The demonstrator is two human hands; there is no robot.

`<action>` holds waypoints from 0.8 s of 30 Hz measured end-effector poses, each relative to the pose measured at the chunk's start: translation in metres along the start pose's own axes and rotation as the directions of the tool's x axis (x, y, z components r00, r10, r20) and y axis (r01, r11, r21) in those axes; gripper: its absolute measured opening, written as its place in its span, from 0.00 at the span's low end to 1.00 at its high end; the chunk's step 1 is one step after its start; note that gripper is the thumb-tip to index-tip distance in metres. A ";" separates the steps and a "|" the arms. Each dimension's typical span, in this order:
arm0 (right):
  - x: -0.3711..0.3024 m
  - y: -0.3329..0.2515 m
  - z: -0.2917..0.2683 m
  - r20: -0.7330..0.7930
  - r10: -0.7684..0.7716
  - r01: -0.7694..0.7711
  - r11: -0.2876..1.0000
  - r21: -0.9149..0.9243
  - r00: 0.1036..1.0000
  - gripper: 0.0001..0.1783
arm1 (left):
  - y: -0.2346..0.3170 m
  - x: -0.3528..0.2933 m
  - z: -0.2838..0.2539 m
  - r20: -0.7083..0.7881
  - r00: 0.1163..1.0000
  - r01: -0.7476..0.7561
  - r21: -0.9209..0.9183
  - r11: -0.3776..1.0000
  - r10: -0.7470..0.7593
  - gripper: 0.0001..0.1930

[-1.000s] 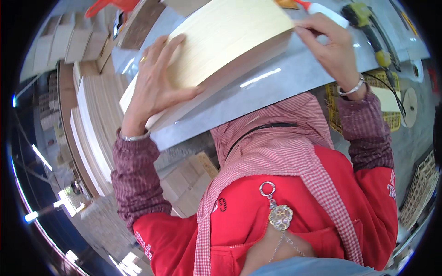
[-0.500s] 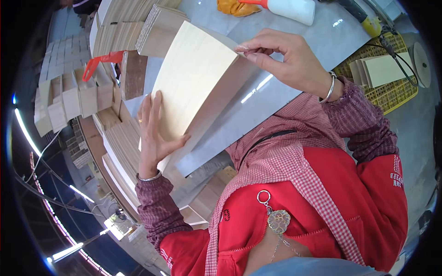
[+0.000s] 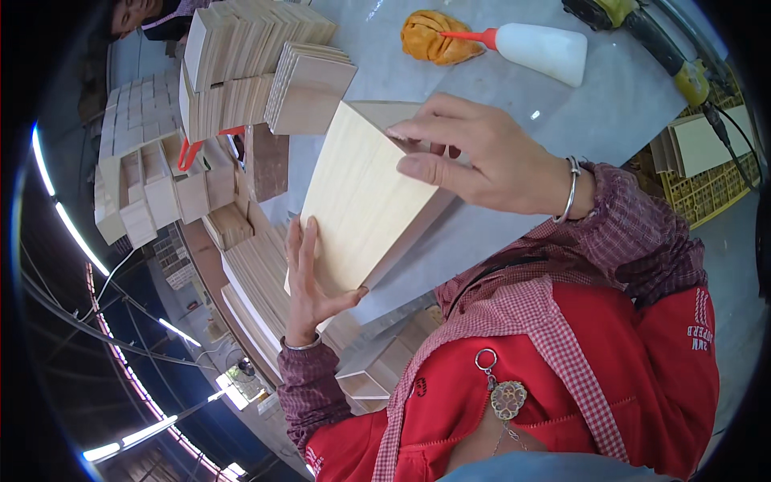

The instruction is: Assembling wooden box components using wood glue and a pneumatic nail gun.

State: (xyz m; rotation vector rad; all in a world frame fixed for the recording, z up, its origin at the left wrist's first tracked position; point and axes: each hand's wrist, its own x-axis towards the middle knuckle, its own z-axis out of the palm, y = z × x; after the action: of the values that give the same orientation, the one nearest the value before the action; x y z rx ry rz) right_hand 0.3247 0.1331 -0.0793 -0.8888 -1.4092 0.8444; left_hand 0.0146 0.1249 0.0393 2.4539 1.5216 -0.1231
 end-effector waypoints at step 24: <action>0.010 -0.008 0.005 0.015 -0.109 0.110 0.968 -0.225 0.994 0.12 | 0.009 0.011 0.001 -0.069 0.997 -0.025 -0.042 0.999 0.022 0.61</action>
State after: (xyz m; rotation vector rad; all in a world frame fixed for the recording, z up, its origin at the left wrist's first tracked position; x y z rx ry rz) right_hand 0.3191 0.1388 -0.0676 -0.9714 -1.5633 0.6096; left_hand 0.0273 0.1300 0.0374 2.4650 1.5058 -0.0022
